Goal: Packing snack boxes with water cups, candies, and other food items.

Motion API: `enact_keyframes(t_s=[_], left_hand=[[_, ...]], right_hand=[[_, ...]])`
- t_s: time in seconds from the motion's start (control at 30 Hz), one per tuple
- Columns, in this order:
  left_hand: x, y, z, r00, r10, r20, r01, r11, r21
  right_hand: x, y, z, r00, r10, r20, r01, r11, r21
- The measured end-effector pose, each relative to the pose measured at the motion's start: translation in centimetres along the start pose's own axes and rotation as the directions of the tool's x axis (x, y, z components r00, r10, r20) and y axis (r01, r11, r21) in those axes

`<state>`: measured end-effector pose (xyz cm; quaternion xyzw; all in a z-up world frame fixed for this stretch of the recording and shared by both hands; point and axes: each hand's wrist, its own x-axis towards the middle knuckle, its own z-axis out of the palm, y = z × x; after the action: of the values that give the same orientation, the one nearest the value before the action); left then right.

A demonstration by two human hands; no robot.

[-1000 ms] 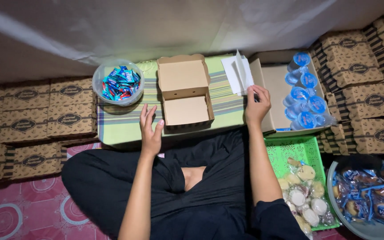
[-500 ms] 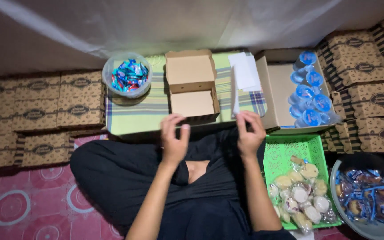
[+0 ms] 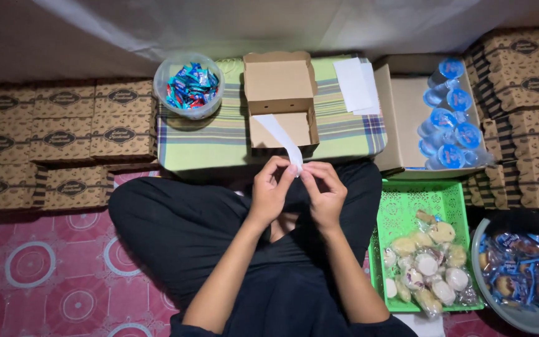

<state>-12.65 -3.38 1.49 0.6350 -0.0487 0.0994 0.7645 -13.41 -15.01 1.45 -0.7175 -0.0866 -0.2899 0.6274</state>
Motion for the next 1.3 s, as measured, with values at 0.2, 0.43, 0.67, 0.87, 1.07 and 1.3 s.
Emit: enact_keyframes(t_s=[0.2, 0.43, 0.67, 0.87, 1.07, 1.3], left_hand=[[-0.2, -0.7, -0.5, 1.0, -0.009, 0.019, 0.009, 0.999, -0.032], [-0.5, -1.2, -1.1, 0.999, 0.022, -0.039, -0.025, 0.997, -0.08], [-1.3, -1.5, -1.9, 0.989, 0.123, -0.081, -0.129, 0.989, -0.067], [-1.8, -2.6, -2.2, 0.984, 0.167, -0.063, -0.168, 0.986, -0.02], [-1.7, -3.3, -2.3, 0.979, 0.193, -0.06, -0.195, 0.98, -0.037], [-0.6, -1.8, -0.9, 0.99, 0.07, -0.123, -0.058, 0.994, 0.095]], right_hand=[[-0.6, 0.9, 0.2, 0.955, 0.296, 0.008, -0.291, 0.931, 0.221], [-0.2, 1.0, -0.1, 0.771, 0.636, -0.026, -0.541, 0.676, 0.501], [1.5, 0.0, -1.1, 0.665, 0.738, 0.117, -0.555, 0.383, 0.738], [1.7, 3.2, -2.0, 0.566, 0.792, 0.228, -0.677, 0.29, 0.676], [3.7, 4.1, -1.7, 0.672, 0.723, 0.162, -0.711, 0.566, 0.418], [10.9, 4.5, -2.4, 0.859, 0.389, 0.334, -0.344, 0.92, -0.187]])
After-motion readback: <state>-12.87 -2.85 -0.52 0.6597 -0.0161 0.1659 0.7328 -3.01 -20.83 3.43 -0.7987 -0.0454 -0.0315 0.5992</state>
